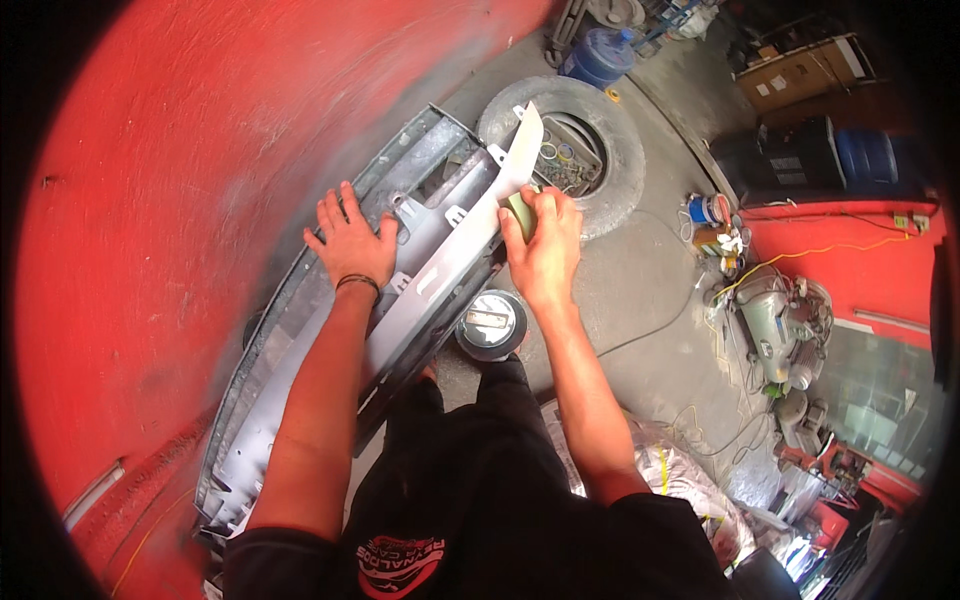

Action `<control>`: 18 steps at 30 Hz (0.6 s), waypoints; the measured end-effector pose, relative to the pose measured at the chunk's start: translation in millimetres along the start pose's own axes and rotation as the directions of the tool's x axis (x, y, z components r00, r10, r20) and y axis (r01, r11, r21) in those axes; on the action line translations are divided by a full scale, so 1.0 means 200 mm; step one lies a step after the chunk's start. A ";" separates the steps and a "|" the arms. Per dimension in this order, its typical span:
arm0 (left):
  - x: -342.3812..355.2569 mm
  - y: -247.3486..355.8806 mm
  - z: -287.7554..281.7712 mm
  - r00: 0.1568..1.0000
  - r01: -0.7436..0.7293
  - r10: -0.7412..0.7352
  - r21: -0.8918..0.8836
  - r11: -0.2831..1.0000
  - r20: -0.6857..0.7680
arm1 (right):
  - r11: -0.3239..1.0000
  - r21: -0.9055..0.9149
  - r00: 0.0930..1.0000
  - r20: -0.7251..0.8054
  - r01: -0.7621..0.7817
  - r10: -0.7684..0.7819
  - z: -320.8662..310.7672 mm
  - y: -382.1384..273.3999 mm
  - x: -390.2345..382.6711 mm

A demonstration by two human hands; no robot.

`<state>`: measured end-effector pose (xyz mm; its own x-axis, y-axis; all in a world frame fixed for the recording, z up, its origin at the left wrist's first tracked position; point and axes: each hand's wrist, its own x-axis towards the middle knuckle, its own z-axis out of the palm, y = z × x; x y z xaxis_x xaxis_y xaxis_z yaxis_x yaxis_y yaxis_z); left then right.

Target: The person wets sandpaper and a sanding block in a bucket of water, wraps the sandpaper around the block, and sands a car bumper part.

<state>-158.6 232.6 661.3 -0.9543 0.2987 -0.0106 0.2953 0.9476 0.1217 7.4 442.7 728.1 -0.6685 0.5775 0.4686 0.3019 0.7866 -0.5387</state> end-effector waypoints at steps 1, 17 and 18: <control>0.00 0.00 0.00 1.000 0.009 -0.009 0.005 1.000 0.002 | 1.000 0.007 1.000 0.008 0.002 -0.002 0.01 0.05 0.05; 0.01 -0.02 0.06 0.991 -0.056 0.046 -0.072 0.996 -0.128 | 0.923 0.318 0.928 0.228 0.216 -0.296 0.12 0.52 0.68; 0.00 -0.01 0.06 0.992 -0.042 0.033 -0.075 0.996 -0.125 | 0.921 0.323 0.923 0.238 0.220 -0.304 0.11 0.53 0.64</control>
<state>-157.8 232.2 648.8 -0.9425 0.3129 0.1174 0.3309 0.9230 0.1964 -61.4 595.8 715.0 -0.8700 0.2417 0.4297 -0.0886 0.7808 -0.6185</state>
